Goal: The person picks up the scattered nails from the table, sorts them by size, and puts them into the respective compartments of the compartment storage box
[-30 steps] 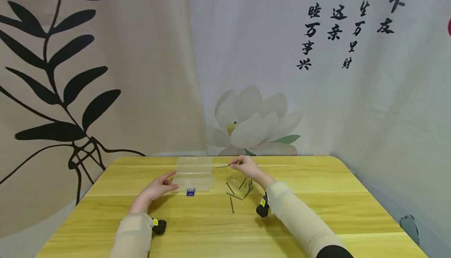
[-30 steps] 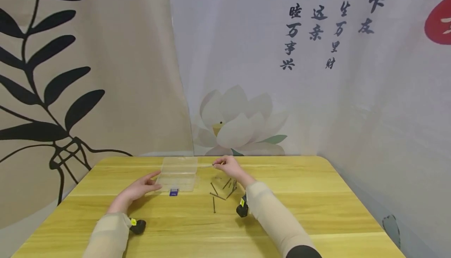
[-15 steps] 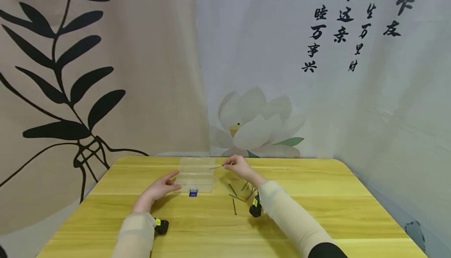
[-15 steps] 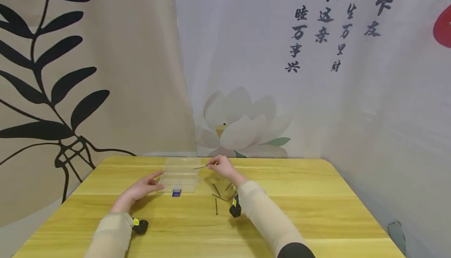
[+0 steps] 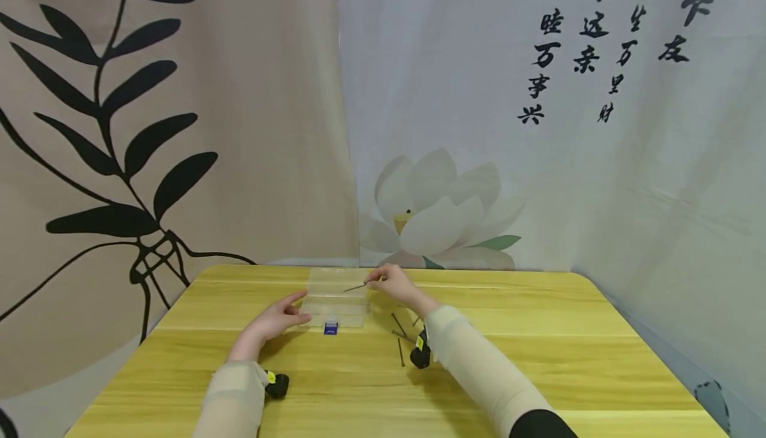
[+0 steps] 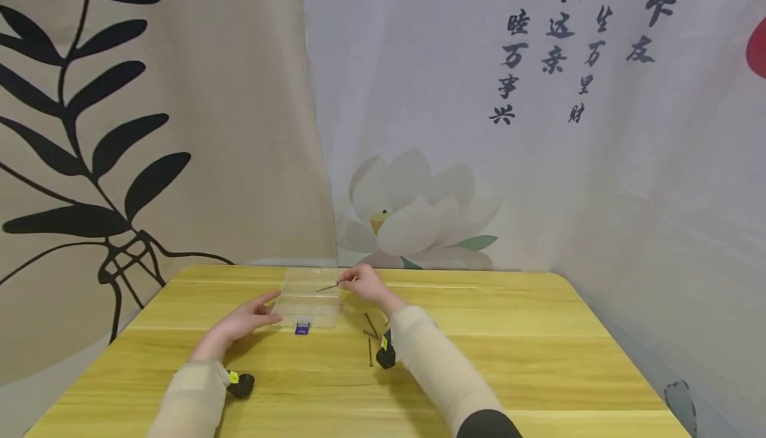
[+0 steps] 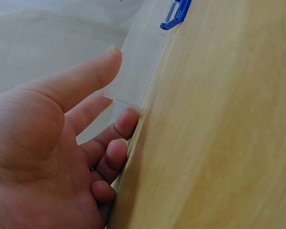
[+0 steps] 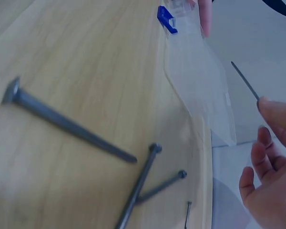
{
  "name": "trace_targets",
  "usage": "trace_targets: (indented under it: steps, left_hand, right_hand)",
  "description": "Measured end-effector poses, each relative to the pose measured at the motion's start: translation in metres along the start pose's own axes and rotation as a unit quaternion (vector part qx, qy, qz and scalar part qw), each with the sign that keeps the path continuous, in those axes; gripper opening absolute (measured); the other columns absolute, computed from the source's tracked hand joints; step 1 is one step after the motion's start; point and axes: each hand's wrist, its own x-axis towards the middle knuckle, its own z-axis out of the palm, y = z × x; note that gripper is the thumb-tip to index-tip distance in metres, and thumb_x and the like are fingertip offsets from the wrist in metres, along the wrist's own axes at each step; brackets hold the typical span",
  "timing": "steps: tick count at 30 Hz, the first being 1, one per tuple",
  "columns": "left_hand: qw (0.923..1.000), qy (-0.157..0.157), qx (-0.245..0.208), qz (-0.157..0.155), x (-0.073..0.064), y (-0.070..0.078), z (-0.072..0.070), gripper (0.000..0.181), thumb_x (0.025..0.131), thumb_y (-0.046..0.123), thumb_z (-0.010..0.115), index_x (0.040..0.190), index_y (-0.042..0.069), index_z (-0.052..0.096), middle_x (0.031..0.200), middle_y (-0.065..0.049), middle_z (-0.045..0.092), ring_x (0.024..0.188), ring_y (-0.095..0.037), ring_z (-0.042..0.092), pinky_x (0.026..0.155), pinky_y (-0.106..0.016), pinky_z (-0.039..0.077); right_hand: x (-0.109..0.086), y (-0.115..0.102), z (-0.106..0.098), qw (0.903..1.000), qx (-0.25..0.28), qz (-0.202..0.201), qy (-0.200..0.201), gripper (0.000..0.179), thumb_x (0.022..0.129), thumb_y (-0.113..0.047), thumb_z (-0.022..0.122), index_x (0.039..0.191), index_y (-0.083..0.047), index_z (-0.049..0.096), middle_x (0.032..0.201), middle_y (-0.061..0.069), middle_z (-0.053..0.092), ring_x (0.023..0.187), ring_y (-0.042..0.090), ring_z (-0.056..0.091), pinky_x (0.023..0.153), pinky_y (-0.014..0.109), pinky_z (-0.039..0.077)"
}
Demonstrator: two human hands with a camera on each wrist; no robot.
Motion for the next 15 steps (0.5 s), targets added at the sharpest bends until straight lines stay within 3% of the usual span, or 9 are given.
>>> trace_targets:
  steps: [9, 15]
  left_hand:
    - [0.9999, 0.007, 0.008, 0.003, 0.001, -0.003, -0.001, 0.071, 0.091, 0.028, 0.07, 0.148, 0.003, 0.036, 0.11, -0.016, 0.051, 0.101, -0.029, 0.049, 0.085, -0.046, 0.042]
    - [1.0, 0.01, 0.002, 0.002, 0.0, 0.0, 0.0, 0.069, 0.091, 0.024, 0.07, 0.148, 0.002, 0.037, 0.11, -0.015, 0.052, 0.102, -0.029, 0.049, 0.085, -0.046, 0.042]
  right_hand:
    - [0.008, -0.005, 0.02, 0.9995, -0.023, 0.005, -0.02, 0.01, 0.092, -0.011, 0.066, 0.094, -0.007, 0.075, 0.089, -0.001, 0.063, 0.073, 0.011, 0.046, 0.066, 0.027, 0.041]
    - [0.009, -0.006, 0.03, 0.9976, -0.062, -0.017, -0.025, 0.01, 0.087, -0.003, 0.067, 0.09, -0.004, 0.076, 0.093, 0.004, 0.068, 0.076, 0.01, 0.048, 0.068, 0.026, 0.041]
